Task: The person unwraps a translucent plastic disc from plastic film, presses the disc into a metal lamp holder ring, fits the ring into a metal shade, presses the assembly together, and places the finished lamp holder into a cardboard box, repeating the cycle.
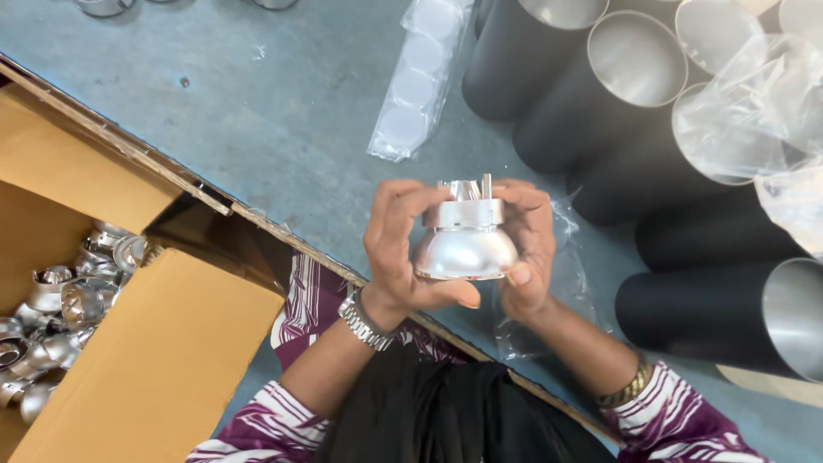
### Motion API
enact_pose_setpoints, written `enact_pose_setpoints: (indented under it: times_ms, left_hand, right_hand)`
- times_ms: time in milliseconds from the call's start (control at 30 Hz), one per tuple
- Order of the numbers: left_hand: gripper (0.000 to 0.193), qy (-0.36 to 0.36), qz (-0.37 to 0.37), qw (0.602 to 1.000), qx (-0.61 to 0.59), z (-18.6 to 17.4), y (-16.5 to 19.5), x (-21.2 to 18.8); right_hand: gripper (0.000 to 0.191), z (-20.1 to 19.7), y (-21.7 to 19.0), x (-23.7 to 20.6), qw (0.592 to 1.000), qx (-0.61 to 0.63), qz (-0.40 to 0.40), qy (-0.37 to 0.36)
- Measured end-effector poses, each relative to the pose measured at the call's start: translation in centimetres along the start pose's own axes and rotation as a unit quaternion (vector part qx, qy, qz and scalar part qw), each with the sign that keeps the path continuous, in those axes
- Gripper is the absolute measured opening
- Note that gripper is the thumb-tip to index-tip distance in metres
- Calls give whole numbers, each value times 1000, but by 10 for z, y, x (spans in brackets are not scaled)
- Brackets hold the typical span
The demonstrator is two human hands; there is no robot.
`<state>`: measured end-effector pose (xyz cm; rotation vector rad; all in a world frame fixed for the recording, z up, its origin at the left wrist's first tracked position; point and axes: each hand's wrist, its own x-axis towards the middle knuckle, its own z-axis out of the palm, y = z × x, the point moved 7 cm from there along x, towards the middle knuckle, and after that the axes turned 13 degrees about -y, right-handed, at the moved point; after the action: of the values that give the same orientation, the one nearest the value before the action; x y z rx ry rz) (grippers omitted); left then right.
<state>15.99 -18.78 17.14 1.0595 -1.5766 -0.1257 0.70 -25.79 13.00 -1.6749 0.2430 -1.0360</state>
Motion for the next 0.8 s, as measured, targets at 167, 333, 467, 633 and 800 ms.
enact_pose_setpoints:
  times_ms: [167, 333, 467, 633, 800]
  left_hand:
    - [88, 8, 30, 997, 65, 21, 8, -8]
    - [85, 23, 14, 997, 71, 43, 13, -5]
    - [80, 16, -28, 999, 40, 52, 8, -4]
    - [77, -25, -18, 997, 71, 24, -10, -26]
    - [78, 46, -135, 962, 232, -127, -50, -83]
  right_hand:
    - [69, -28, 4, -9, 998, 45, -29, 22]
    - [60, -56, 7, -8, 997, 45, -48, 33]
    - [66, -60, 4, -7, 998, -25, -10, 58]
    - [71, -36, -6, 1, 994, -96, 45, -20]
    - [67, -50, -35, 13, 981, -191, -1, -27]
